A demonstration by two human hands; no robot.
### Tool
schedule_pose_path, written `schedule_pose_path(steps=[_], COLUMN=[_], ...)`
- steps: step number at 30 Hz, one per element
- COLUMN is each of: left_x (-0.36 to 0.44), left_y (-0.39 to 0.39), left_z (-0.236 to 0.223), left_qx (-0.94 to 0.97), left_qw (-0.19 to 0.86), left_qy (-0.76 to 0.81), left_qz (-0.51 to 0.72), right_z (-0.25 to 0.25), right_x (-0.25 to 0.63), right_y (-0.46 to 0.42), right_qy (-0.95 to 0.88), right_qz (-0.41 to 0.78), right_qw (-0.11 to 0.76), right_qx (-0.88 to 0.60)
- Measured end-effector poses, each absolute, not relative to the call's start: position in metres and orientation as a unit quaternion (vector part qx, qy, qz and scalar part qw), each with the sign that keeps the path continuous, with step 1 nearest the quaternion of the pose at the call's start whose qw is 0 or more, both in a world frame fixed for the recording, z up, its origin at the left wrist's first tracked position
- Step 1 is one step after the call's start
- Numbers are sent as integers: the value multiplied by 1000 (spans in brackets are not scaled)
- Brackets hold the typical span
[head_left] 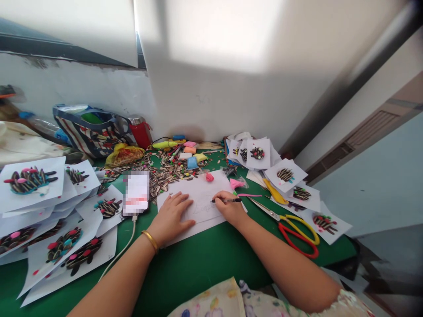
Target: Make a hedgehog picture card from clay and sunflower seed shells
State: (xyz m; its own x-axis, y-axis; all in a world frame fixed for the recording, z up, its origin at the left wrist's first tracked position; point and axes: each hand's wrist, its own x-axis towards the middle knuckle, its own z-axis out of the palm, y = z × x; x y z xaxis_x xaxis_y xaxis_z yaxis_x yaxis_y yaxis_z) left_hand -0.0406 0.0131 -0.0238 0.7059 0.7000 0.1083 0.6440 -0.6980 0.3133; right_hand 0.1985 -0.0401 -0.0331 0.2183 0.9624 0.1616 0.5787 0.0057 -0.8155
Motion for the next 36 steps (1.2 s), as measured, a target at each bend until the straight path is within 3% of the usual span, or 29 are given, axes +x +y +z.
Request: schedule_pose_path(steps=[36], left_x=[-41], left_y=[12], left_z=[-21], left_qx=[915], left_qw=[127], left_qy=[365], left_qz=[113], right_z=[-33], right_x=[199], right_y=[-42], right_qy=[-573], right_qz=[234], right_qw=[405], right_qx=[-673])
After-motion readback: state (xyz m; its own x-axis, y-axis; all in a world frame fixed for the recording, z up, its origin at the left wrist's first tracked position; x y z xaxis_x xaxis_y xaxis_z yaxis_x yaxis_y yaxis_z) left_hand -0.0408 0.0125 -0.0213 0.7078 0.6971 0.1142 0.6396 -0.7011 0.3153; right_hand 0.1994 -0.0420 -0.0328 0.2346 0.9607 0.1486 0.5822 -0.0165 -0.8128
